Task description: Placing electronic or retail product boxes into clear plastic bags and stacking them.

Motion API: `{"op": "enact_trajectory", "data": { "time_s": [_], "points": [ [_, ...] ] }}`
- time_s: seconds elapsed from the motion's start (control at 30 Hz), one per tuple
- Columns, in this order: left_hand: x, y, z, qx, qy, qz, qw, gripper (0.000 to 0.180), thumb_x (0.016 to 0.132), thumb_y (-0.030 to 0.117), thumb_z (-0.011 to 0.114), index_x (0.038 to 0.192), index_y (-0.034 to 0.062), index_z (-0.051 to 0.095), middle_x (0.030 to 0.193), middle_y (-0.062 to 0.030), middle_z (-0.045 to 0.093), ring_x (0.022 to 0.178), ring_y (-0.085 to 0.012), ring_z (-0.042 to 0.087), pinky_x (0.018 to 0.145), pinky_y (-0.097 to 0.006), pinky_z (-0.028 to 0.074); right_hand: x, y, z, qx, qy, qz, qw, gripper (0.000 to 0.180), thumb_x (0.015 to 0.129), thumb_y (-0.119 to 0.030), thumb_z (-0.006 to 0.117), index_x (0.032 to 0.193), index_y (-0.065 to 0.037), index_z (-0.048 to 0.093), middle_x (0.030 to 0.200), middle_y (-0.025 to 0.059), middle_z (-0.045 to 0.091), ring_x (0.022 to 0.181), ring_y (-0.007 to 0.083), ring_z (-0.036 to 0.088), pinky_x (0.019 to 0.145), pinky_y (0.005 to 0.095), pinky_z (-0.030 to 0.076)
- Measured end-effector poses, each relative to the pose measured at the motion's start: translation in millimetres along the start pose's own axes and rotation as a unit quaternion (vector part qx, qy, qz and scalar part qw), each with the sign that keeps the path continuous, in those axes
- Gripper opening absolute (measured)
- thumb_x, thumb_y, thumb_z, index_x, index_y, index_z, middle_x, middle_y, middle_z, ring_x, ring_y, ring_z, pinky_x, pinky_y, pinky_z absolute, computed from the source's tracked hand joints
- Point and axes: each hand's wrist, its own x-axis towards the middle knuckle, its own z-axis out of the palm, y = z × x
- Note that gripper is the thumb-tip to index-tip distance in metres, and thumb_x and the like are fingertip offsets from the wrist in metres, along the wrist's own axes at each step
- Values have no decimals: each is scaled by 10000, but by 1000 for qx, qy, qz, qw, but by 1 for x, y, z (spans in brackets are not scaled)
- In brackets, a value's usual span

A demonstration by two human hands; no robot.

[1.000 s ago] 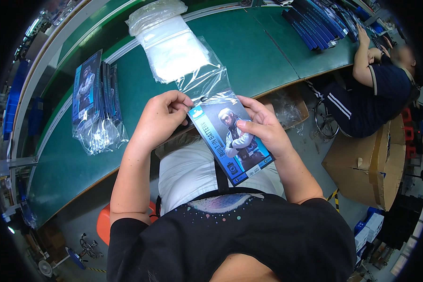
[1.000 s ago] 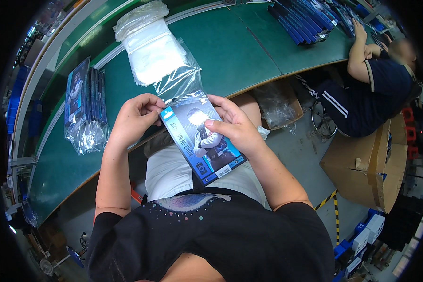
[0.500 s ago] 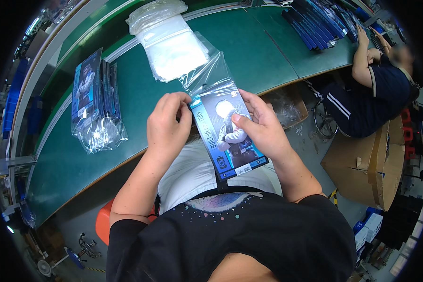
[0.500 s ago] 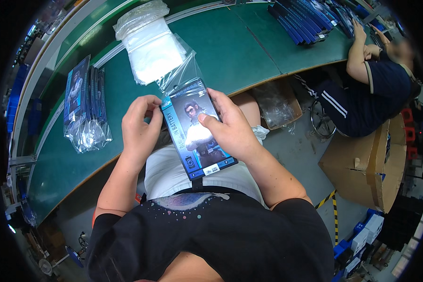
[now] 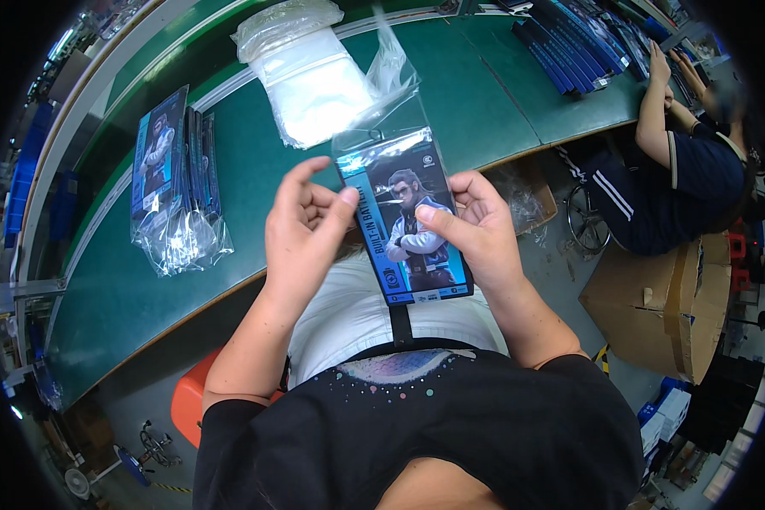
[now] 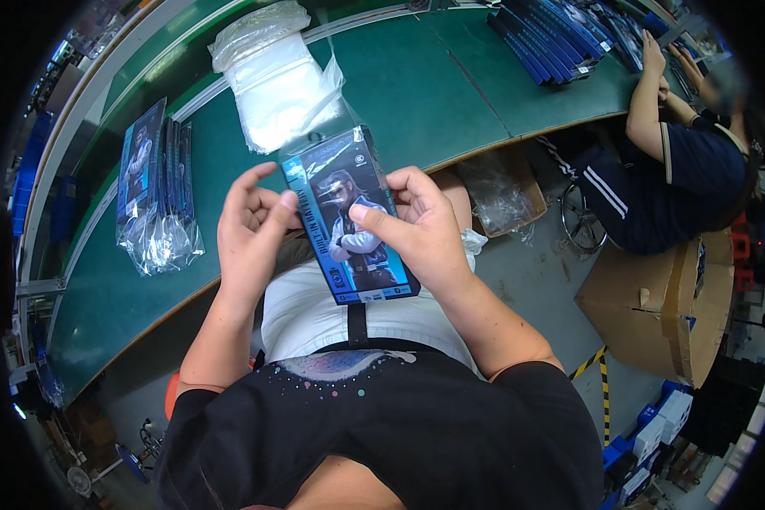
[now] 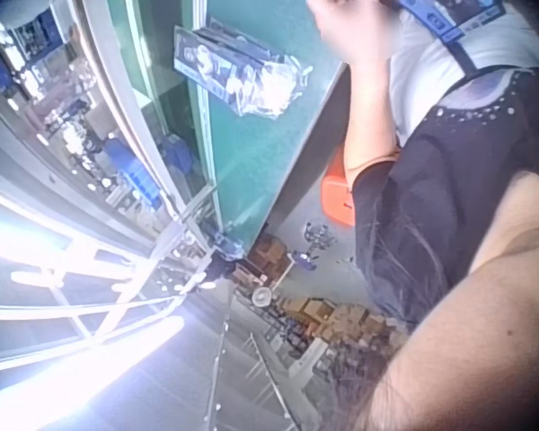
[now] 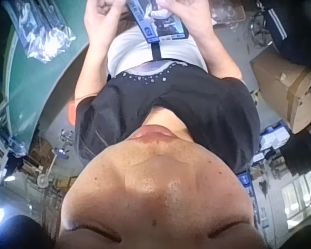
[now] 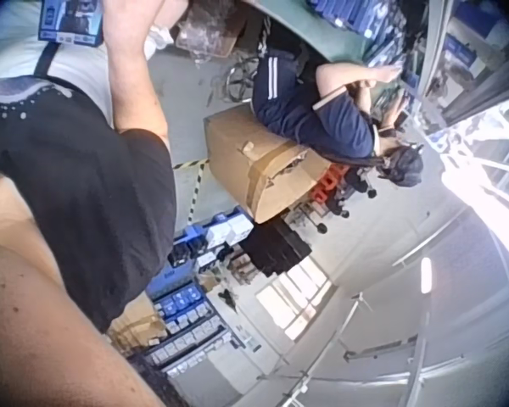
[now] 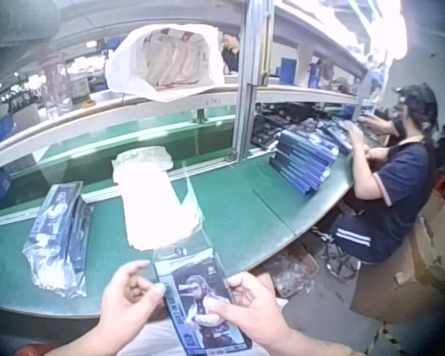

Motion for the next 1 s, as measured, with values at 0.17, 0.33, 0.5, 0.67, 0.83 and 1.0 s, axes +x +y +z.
{"op": "enact_trajectory", "data": {
  "time_s": [0.17,0.33,0.5,0.67,0.83,1.0],
  "points": [
    [6,-7,4,-359,-54,-183,913,433,941,259,582,1239,-42,492,1084,-144,638,947,-197,644,835,-326,524,-7,8,10,78,-97,125,984,188,849,-35,692,1006,28,609,957,82,663,841,98,629,739,250,527],
    [14,-13,-12,-454,-90,-221,859,359,952,217,538,1195,-47,532,1101,-177,645,972,-263,659,875,-398,537,-7,8,7,34,-165,166,971,520,826,-84,735,1272,45,501,1048,103,650,913,135,633,806,264,513],
    [31,0,-26,-517,-26,-231,824,347,946,223,554,1186,-27,532,1096,-168,644,980,-269,659,856,-400,546,-7,-13,5,-174,-250,64,950,1085,692,-37,830,1507,-19,115,1261,159,538,1060,181,586,871,304,479],
    [10,20,3,-424,-84,-187,882,416,932,197,595,1272,-16,484,1164,-134,612,999,-212,640,885,-378,531,9,-19,12,-252,-195,-108,942,1077,672,-93,849,1509,-57,173,1352,178,478,1084,201,582,906,318,475],
    [1,22,8,-553,-204,-237,772,521,973,249,493,1360,-62,334,1253,-282,520,1167,-369,556,973,-487,503,21,-42,19,-242,-158,-192,938,650,751,-38,760,1346,-50,500,1296,136,540,951,132,617,795,248,506],
    [0,15,-3,-525,-253,-229,780,506,935,206,562,1347,-35,393,1237,-233,555,1117,-338,593,936,-501,522,23,-62,23,-326,-196,-249,891,500,750,-45,750,1222,-24,587,1074,110,619,905,133,602,793,264,487]
  ]
}}
